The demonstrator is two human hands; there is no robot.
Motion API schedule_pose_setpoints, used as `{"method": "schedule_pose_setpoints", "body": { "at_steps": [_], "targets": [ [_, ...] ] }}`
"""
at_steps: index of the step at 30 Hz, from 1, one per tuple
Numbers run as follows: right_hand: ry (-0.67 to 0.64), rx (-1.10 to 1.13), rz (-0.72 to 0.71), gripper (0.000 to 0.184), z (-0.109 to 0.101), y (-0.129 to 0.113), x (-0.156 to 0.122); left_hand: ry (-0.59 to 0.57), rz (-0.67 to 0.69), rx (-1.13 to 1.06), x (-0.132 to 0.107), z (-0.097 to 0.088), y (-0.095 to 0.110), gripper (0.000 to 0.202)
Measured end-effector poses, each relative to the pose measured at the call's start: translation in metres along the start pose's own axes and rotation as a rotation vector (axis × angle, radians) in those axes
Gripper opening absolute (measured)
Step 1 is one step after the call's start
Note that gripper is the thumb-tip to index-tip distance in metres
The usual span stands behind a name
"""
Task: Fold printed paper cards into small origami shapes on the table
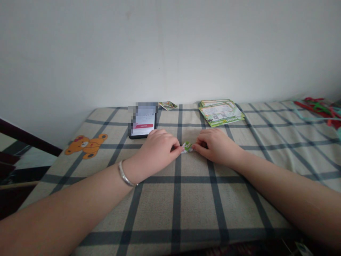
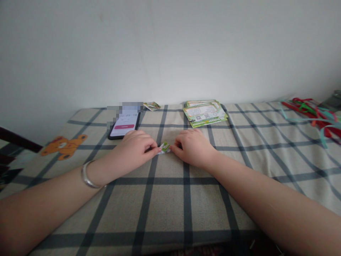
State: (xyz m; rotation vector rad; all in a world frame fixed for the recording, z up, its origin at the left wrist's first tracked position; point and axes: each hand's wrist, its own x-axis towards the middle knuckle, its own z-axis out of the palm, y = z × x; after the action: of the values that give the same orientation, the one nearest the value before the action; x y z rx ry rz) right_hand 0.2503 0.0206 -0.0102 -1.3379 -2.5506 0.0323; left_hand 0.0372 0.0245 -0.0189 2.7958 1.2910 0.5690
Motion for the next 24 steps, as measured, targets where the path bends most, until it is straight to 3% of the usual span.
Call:
{"method": "schedule_pose_setpoints", "body": {
  "at_steps": [12, 24],
  "targets": [
    [0.012, -0.033, 0.054, 0.028, 0.0017, -0.0047, 0.0009, -0.037, 0.005, 0.043, 0.0016, -0.0041, 0.0045, 0.026],
    [0.026, -0.025, 0.07, 0.026, 0.0034, -0.0058, 0.0011, 0.003, -0.016, 0.041, -0.0004, 0.0001, 0.0024, 0.029]
  ]
}}
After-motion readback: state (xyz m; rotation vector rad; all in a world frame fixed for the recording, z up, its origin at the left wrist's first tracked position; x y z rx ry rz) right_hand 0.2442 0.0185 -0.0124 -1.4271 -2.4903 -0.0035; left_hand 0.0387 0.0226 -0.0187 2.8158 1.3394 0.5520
